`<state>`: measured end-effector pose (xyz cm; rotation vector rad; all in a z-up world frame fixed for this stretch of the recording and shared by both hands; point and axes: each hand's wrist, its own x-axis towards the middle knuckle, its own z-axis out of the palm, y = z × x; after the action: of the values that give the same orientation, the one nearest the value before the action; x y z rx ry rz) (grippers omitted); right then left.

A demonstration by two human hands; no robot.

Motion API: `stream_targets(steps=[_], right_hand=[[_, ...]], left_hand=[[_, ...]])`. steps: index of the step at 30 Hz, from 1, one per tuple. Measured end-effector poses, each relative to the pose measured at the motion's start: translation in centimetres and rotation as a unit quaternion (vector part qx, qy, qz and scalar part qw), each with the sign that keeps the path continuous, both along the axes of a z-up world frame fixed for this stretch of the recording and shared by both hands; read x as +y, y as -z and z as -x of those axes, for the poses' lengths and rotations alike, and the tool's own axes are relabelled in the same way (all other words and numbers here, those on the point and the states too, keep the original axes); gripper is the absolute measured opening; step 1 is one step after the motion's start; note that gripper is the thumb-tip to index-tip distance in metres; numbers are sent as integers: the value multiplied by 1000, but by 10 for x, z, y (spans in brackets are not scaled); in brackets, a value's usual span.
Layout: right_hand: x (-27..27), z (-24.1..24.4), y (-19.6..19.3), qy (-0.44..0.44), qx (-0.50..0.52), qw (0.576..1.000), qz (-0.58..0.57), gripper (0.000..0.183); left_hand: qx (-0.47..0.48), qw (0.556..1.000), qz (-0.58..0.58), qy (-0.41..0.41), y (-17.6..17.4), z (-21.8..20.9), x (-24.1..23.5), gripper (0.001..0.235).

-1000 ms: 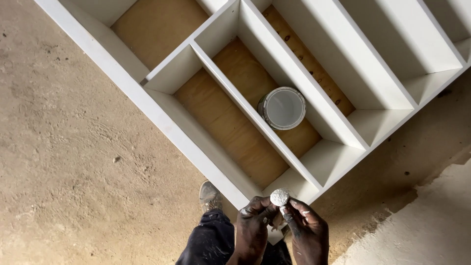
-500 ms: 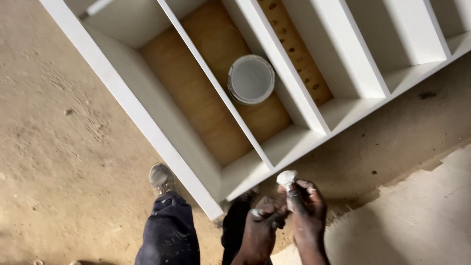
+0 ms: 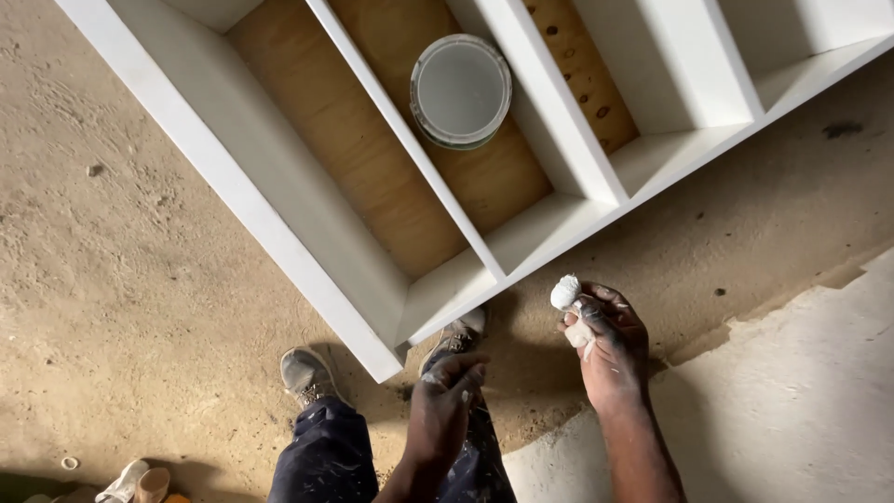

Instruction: Applying filler material to the edges of a white shelf unit using a rag to smooth out joints and edges.

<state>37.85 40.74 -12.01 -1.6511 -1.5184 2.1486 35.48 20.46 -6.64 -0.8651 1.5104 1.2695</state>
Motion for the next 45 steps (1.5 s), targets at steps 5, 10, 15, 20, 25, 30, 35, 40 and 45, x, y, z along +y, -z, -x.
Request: stream_targets(steps=[5, 10, 15, 20, 25, 30, 35, 40, 45], right_hand=[[-20, -18, 35, 57, -9, 994, 92, 44], [-46, -18, 29, 94, -41, 990, 91, 34], [-74, -17, 21, 80, -102, 990, 52, 31], [-102, -29, 24, 31, -58, 997, 29, 48], [-144, -38, 32, 3, -40, 999, 19, 47], [-179, -55, 56, 3, 74, 997, 12, 43], [-207, -58, 44, -293, -22, 908, -299, 28], [-215, -56, 60, -371, 42, 824, -427, 37], [-220, -67, 92, -402, 63, 770, -491, 45]], left_hand=[[49, 998, -24, -44, 22, -23, -39, 27], [58, 997, -15, -51, 30, -33, -73, 26], [66, 998, 9, -13, 27, -30, -103, 27], [50, 999, 5, -12, 28, -30, -130, 24], [81, 996, 1, 31, 38, -35, -163, 27], [71, 997, 3, 40, 43, -35, -190, 27], [71, 996, -5, 51, 48, -43, -210, 27], [59, 998, -5, 38, 55, -41, -218, 26], [66, 997, -17, 37, 60, -44, -221, 23]])
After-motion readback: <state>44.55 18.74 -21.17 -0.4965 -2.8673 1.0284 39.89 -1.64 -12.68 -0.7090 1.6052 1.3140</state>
